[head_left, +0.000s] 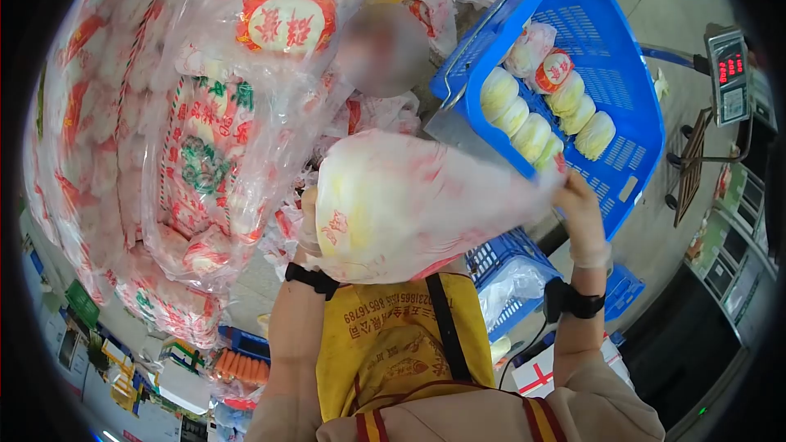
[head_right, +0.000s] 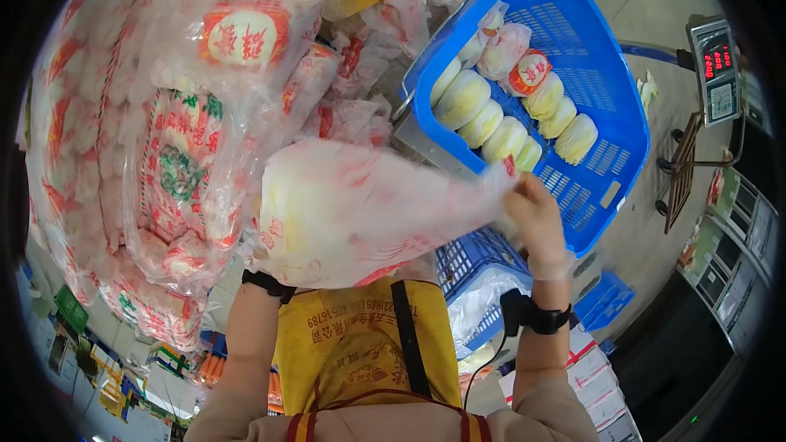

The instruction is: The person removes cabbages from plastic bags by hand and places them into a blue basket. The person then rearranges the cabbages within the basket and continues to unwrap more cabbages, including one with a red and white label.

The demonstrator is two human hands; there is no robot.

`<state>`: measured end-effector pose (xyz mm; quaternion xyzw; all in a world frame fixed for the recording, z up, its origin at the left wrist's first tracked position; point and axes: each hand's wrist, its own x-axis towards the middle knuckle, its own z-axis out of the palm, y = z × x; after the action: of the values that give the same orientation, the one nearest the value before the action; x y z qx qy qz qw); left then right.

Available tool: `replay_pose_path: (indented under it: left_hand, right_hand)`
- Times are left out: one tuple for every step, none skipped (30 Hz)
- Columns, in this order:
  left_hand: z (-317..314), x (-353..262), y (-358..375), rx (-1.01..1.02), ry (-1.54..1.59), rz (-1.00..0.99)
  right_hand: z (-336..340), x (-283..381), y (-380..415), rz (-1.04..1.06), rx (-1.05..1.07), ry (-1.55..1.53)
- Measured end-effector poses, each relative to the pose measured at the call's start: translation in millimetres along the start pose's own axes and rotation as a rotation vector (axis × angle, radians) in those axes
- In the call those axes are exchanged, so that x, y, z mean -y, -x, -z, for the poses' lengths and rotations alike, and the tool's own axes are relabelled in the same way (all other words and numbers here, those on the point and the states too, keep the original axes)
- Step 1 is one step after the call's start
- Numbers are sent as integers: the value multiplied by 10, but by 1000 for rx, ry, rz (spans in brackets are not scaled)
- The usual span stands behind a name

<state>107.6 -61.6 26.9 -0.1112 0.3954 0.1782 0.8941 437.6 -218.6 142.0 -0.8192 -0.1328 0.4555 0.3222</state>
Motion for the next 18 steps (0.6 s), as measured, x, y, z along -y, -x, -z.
replay_pose_path:
  left_hand:
    - [-12, -32, 19, -3, -5, -2]
    - [-33, -36, 57, -22, -9, -3]
    - [57, -93, 38, -27, -6, -2]
    - [196, -157, -4, 100, -20, 156]
    - [290, -177, -35, 232, -36, 317]
    - [322, -160, -69, 237, -42, 321]
    - [349, -135, -79, 251, -92, 314]
    - [365, -109, -53, 263, -141, 309]
    - [347, -69, 8, 264, -146, 312]
    - [320, -18, 75, 230, -182, 221]
    - [267, 29, 114, 195, -212, 131]
    - [132, 38, 157, 193, -214, 135]
    - [-22, 30, 215, 148, -182, 106]
    - [-180, 39, 247, 106, -151, 77]
    - [-303, 100, 242, 111, -151, 83]
    - [-419, 175, 225, 101, -353, -102]
    - [-525, 202, 227, 92, -554, -290]
    - [-644, 180, 270, 101, -556, -285]
  right_hand:
    - [-119, -99, -25, 178, -343, 600]
    - [-245, 31, -15, 310, -345, 522]
    - [-392, 205, 35, 433, -343, 443]
    - [-557, 346, 84, 524, -187, 384]
    - [-741, 462, 101, 612, -37, 320]
    - [-959, 551, 62, 663, 28, 355]
    - [-1125, 618, 13, 713, 95, 391]
    - [-1219, 595, -57, 711, 88, 390]
    - [-1310, 518, -149, 663, 185, 271]
    - [-1364, 473, -207, 616, 279, 150]
    - [-1376, 450, -150, 616, 274, 148]
    - [-1383, 411, -25, 649, 172, 120]
    - [-1387, 390, 44, 680, 67, 93]
    - [-1404, 393, 46, 677, 60, 96]
    - [-1437, 405, 47, 349, 297, -249]
    - [-1473, 413, 44, 6, 519, -586]
    - [-1590, 109, 37, -47, 563, -712]
    - [-1543, -20, 51, -42, 554, -712]
